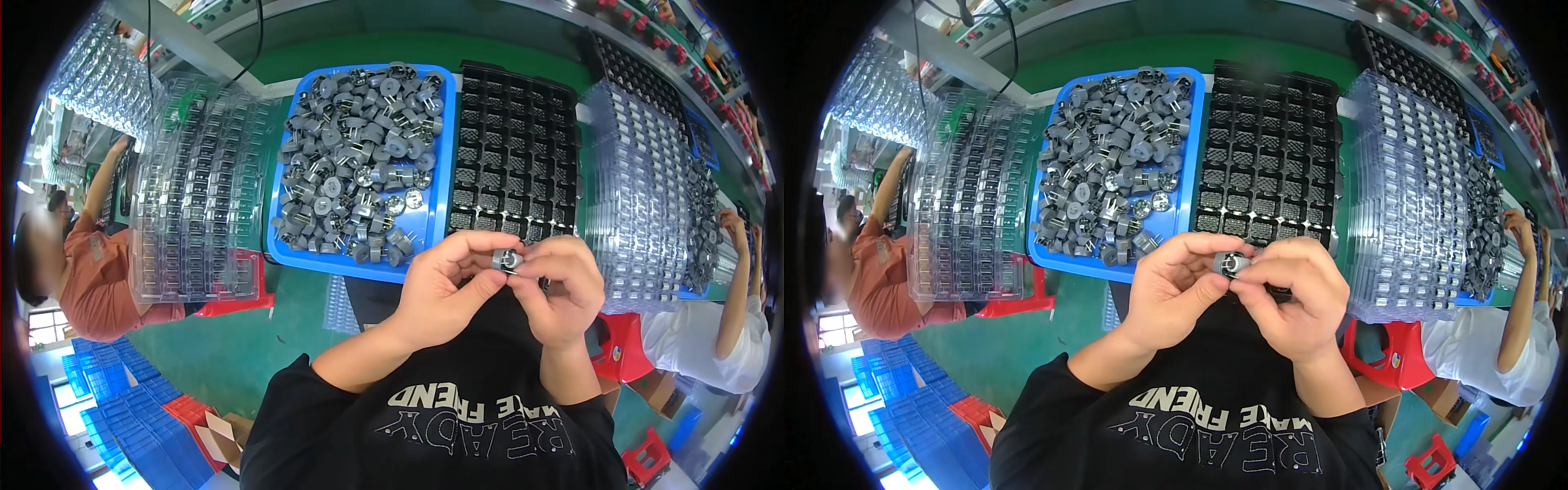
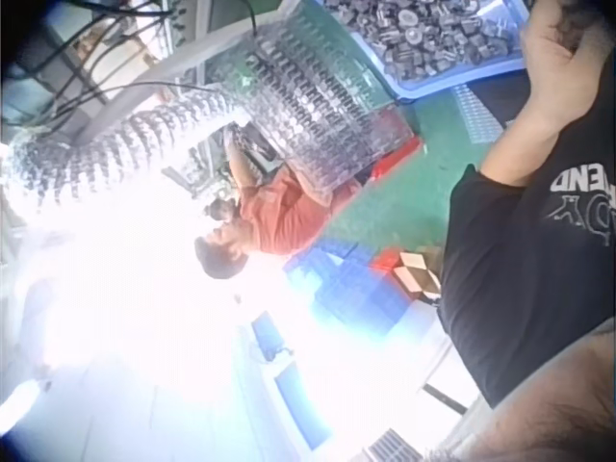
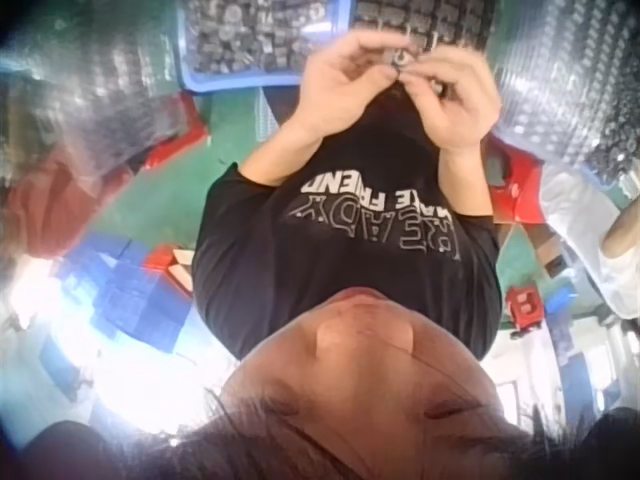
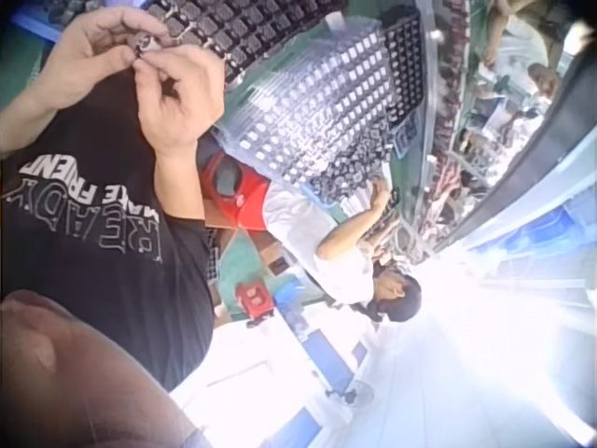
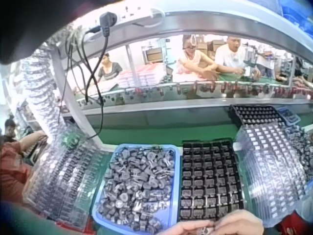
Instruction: Inspecting small electronic components and placing them into partitioned trays at a factory workstation.
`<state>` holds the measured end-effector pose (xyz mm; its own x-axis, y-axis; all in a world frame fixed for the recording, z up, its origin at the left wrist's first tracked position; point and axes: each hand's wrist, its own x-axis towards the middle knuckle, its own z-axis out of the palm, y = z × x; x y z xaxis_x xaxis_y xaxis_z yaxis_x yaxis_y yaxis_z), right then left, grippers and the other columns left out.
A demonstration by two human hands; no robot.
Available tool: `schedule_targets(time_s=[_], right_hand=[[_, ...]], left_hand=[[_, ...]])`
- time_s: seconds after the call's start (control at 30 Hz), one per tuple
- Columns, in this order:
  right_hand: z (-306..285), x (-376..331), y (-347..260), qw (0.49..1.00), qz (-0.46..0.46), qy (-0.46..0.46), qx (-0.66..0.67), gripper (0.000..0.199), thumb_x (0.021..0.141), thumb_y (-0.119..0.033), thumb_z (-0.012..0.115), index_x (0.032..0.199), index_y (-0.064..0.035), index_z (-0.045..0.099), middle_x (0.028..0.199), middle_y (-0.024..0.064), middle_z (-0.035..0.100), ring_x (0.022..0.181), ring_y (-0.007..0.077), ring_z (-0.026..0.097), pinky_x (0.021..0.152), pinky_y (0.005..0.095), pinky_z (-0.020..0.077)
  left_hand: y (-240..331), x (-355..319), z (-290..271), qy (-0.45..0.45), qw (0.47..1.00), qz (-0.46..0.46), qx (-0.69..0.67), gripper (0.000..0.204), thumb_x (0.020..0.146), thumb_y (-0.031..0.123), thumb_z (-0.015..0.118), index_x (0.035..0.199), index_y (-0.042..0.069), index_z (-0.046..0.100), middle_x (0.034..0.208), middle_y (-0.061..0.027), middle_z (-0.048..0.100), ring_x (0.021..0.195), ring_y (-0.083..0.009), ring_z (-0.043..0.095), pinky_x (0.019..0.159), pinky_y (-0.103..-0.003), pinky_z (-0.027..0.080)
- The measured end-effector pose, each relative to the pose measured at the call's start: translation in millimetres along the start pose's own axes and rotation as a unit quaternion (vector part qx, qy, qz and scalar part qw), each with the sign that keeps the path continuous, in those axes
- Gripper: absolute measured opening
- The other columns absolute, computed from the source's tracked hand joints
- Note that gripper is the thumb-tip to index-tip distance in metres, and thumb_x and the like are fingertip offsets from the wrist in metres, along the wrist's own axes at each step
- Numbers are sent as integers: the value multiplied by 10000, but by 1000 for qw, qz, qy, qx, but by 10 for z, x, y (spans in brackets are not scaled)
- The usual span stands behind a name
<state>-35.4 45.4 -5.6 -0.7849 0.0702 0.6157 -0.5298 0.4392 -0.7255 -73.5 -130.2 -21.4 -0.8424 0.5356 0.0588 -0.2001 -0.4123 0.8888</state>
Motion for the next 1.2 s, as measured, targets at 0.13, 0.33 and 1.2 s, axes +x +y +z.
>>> schedule_targets(time_s=[0.13,0.33,1.2], right_hand=[[25,-30,-10,979,197,-18,43,118,830,51,746,892,21,649,911,84,610,840,157,595,723,267,482],[-228,-11,90,955,193,-96,-202,105,832,32,726,895,-24,663,866,104,637,791,249,638,708,336,518],[-2224,634,1226,853,329,-12,-406,254,821,-245,802,936,-42,702,796,95,709,749,211,682,727,348,541]], left_hand=[[101,4,-102,15,967,-2,253,439,908,-36,734,1331,-25,619,1254,-122,703,1058,-147,691,909,-315,572],[533,407,-849,118,595,157,779,448,785,68,781,1218,90,667,1131,-99,664,996,-323,619,882,-433,501],[457,304,-851,146,954,-13,262,117,987,77,629,1094,54,590,857,29,524,702,-60,475,635,-206,387]])
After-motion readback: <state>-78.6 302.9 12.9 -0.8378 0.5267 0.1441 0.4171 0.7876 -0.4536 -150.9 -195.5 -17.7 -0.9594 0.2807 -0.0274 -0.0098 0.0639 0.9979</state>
